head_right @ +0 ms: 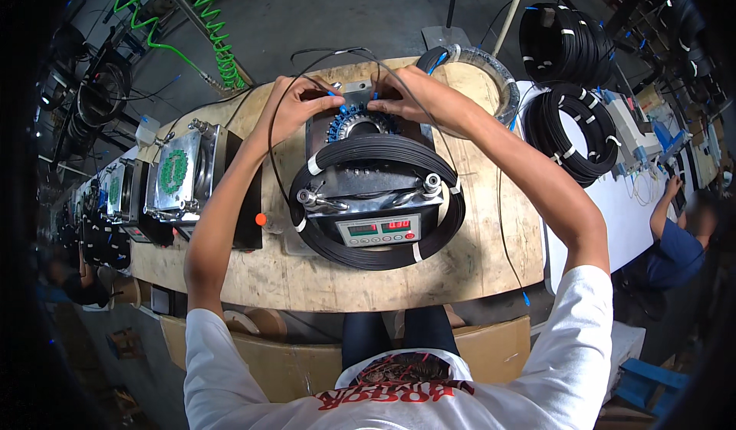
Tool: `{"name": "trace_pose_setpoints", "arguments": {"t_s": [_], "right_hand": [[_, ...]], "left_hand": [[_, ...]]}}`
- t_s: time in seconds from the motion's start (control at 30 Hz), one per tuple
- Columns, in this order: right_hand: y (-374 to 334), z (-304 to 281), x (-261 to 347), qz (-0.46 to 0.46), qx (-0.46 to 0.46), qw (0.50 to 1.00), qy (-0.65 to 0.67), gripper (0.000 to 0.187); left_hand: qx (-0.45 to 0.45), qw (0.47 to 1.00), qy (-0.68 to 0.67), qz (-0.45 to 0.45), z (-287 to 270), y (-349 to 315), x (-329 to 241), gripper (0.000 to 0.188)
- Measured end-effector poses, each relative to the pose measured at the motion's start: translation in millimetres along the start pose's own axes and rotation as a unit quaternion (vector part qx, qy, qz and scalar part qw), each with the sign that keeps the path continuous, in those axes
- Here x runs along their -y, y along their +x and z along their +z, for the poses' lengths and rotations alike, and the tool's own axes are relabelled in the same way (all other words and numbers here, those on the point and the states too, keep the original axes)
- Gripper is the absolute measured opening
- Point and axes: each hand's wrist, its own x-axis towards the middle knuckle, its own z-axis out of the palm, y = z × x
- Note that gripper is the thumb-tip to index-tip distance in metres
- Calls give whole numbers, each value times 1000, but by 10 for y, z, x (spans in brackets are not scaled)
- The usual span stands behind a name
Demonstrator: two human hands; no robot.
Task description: Assembling electrical cable coils using specialized factory machinery and testing components.
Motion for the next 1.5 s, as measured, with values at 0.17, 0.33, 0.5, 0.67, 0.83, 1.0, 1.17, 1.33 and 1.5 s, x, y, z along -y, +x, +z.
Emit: {"name": "trace_pose_setpoints", "arguments": {"t_s": [0.17,0.33,0.5,0.67,0.83,1.0,1.17,1.33,1.5], "right_hand": [[34,-13,-74,11,8,1000,20,36],[17,51,-2,-3,10,998,-61,33],[6,15,18,-12,7,1000,-25,33],[-101,-146,-191,-10,30,992,122,28],[-129,-279,-158,64,14,985,160,25],[119,-417,-194,117,-31,964,-236,49],[541,-308,-270,282,160,926,-193,63],[453,-395,-699,369,83,924,59,31],[53,-332,-917,337,30,888,310,37]], "left_hand": [[6,999,39,1,8,-11,2,25],[4,1000,22,4,0,-34,-18,23],[12,999,30,38,34,-48,-79,27],[36,998,21,48,93,-9,-138,23],[47,998,21,35,154,-39,-22,23],[34,986,107,126,108,31,-18,23],[141,978,117,99,57,121,-8,44],[125,965,221,65,128,110,17,69],[122,976,176,51,137,114,-45,69]]}}
